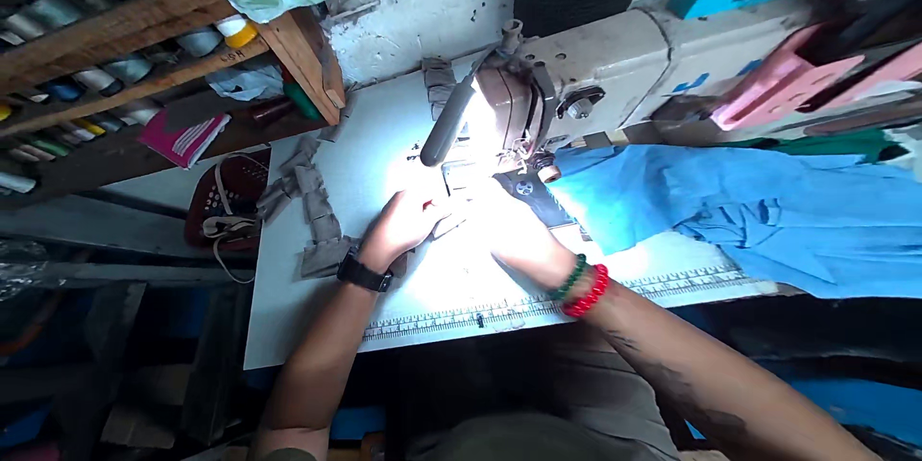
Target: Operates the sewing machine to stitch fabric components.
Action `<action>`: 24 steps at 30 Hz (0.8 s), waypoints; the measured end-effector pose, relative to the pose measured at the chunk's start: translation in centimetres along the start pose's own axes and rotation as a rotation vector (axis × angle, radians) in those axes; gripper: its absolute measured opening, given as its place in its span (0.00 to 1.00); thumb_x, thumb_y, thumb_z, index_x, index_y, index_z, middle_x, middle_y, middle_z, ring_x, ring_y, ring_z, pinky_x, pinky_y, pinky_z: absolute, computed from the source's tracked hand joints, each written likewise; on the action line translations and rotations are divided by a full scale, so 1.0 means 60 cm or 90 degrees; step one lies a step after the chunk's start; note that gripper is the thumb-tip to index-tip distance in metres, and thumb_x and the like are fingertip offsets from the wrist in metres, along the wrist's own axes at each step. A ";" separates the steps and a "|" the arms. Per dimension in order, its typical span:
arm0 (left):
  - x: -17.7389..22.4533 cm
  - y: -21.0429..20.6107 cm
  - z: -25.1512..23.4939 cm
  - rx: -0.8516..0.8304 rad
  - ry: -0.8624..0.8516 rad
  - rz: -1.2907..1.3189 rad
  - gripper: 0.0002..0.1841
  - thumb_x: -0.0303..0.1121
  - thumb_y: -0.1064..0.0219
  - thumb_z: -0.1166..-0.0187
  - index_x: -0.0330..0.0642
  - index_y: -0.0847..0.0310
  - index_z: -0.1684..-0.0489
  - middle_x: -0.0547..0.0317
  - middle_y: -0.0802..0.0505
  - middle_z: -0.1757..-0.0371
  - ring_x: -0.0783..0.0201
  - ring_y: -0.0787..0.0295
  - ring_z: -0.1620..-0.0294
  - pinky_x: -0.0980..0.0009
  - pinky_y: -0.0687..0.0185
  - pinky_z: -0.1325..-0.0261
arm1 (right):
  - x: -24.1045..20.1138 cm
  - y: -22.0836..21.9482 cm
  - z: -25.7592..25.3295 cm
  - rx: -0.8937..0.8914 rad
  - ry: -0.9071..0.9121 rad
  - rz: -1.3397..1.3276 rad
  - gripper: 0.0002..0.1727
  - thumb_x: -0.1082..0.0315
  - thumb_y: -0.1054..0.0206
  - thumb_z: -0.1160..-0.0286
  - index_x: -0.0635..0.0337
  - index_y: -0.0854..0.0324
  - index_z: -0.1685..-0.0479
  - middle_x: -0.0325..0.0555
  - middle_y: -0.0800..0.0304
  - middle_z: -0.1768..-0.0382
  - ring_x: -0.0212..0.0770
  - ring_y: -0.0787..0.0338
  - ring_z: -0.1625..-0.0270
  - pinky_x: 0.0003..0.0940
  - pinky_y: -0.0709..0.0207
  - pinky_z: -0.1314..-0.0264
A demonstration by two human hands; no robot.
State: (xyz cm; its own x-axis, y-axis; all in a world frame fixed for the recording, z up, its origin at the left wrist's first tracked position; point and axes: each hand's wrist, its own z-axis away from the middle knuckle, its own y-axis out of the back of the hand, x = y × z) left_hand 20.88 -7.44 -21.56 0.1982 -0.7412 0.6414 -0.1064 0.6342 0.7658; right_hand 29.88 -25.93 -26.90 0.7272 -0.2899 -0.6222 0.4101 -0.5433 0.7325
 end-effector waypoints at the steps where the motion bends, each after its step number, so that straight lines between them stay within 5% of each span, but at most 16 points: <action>1: -0.005 0.001 0.000 0.011 -0.023 0.025 0.10 0.34 0.30 0.18 0.39 0.14 0.70 0.57 0.15 0.74 0.67 0.20 0.73 0.67 0.22 0.65 | 0.002 0.011 0.001 0.002 -0.027 -0.072 0.15 0.64 0.37 0.17 0.59 0.14 0.41 0.52 0.10 0.44 0.48 0.11 0.40 0.51 0.18 0.36; 4: 0.003 -0.008 0.002 0.034 -0.078 0.082 0.09 0.32 0.30 0.18 0.39 0.13 0.69 0.60 0.13 0.74 0.71 0.19 0.73 0.72 0.22 0.66 | 0.001 0.041 0.002 -0.047 -0.077 -0.201 0.10 0.60 0.34 0.18 0.54 0.12 0.51 0.40 0.11 0.62 0.32 0.14 0.59 0.36 0.18 0.52; 10: 0.016 -0.036 -0.006 0.094 -0.165 0.103 0.07 0.33 0.28 0.21 0.41 0.10 0.68 0.62 0.10 0.71 0.72 0.15 0.69 0.71 0.17 0.62 | 0.026 0.064 0.025 -0.017 -0.117 -0.264 0.05 0.64 0.29 0.23 0.56 0.16 0.60 0.35 0.21 0.75 0.26 0.23 0.73 0.26 0.28 0.68; 15: 0.027 -0.047 -0.004 0.084 -0.131 0.168 0.06 0.31 0.28 0.21 0.38 0.11 0.62 0.61 0.09 0.68 0.72 0.14 0.68 0.72 0.15 0.61 | 0.031 0.069 0.030 0.058 -0.142 -0.232 0.04 0.66 0.32 0.22 0.56 0.16 0.58 0.39 0.18 0.73 0.32 0.20 0.72 0.34 0.23 0.66; 24: 0.035 -0.065 0.004 0.100 -0.163 0.233 0.04 0.28 0.30 0.20 0.37 0.10 0.61 0.61 0.07 0.64 0.74 0.11 0.63 0.74 0.13 0.56 | 0.030 0.064 0.028 0.026 -0.136 -0.261 0.10 0.58 0.27 0.24 0.53 0.12 0.66 0.32 0.20 0.79 0.25 0.24 0.75 0.26 0.28 0.70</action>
State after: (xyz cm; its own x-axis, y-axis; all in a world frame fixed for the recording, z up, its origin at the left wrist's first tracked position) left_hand 21.47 -11.50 -23.21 -0.1245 -0.5183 0.8461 -0.2748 0.8374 0.4726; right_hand 31.88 -29.87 -25.67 0.3779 -0.1977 -0.9045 0.6155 -0.6761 0.4049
